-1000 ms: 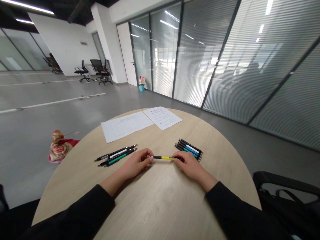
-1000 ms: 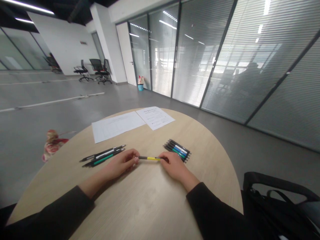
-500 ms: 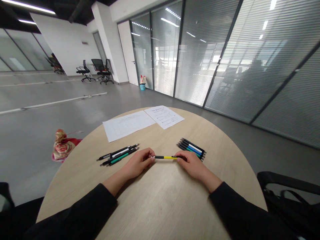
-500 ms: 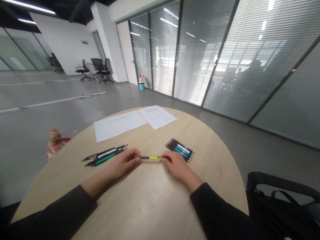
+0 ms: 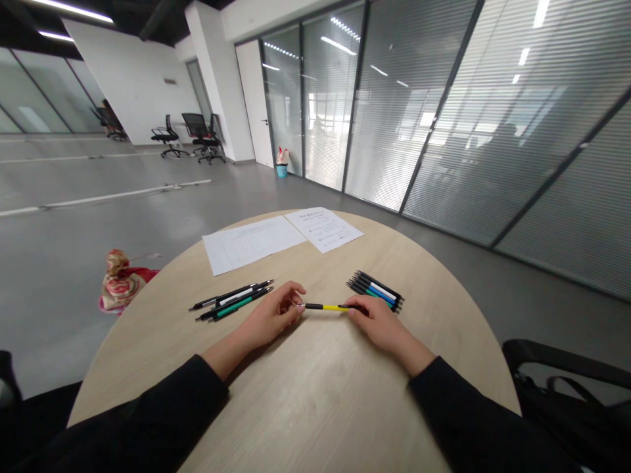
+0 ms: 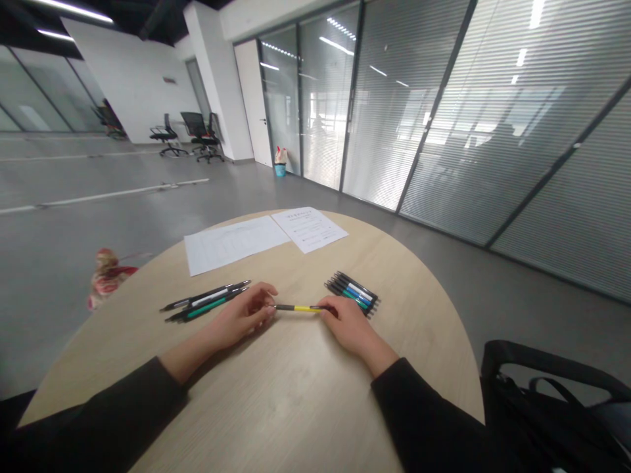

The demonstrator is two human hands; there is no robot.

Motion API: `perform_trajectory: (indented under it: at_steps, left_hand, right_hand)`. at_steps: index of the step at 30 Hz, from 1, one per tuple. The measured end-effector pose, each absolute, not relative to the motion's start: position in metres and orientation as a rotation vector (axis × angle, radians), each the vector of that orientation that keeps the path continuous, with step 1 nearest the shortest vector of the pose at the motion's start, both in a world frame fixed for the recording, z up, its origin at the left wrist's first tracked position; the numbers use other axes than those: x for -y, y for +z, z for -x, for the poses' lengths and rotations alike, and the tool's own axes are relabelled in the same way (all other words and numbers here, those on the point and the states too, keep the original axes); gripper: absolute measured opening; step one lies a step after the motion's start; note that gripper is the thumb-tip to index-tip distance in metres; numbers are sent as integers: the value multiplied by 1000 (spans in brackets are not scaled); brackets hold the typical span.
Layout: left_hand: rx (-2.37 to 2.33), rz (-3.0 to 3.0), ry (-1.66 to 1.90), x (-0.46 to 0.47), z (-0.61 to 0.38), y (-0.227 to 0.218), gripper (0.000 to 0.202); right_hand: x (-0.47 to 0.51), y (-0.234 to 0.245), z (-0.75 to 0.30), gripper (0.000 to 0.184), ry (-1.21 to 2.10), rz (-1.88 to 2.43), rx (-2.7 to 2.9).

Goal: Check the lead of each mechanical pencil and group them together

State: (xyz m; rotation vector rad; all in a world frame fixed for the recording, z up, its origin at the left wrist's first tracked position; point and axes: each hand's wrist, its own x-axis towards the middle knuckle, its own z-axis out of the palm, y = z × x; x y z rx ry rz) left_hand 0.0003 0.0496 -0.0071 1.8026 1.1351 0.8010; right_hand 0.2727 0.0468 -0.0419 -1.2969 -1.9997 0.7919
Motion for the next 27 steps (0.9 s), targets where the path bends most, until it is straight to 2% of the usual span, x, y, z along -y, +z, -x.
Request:
perform_trajectory:
  at_steps: [5, 19, 22, 25, 27]
  left_hand:
    - [-1176, -1915, 742, -48, -1, 1, 16]
    - [-1238, -1908, 667, -42, -5, 3, 35]
    - [-1142, -1814, 756, -43, -5, -5, 26]
    - [-1129, -1805, 813, -44, -5, -9, 30]
    - [-1164, -1861, 798, -44, -5, -9, 25]
  right_hand:
    - [-43, -40, -274, 22, 782, 1295, 1987]
    - [-39, -37, -273, 21, 766, 1271, 1998]
    - [-39, -38, -275, 20, 758, 1274, 1994]
    - [-38, -39, -276, 20, 760, 1270, 1984]
    - [-38, -39, -277, 21, 767, 1270, 1983]
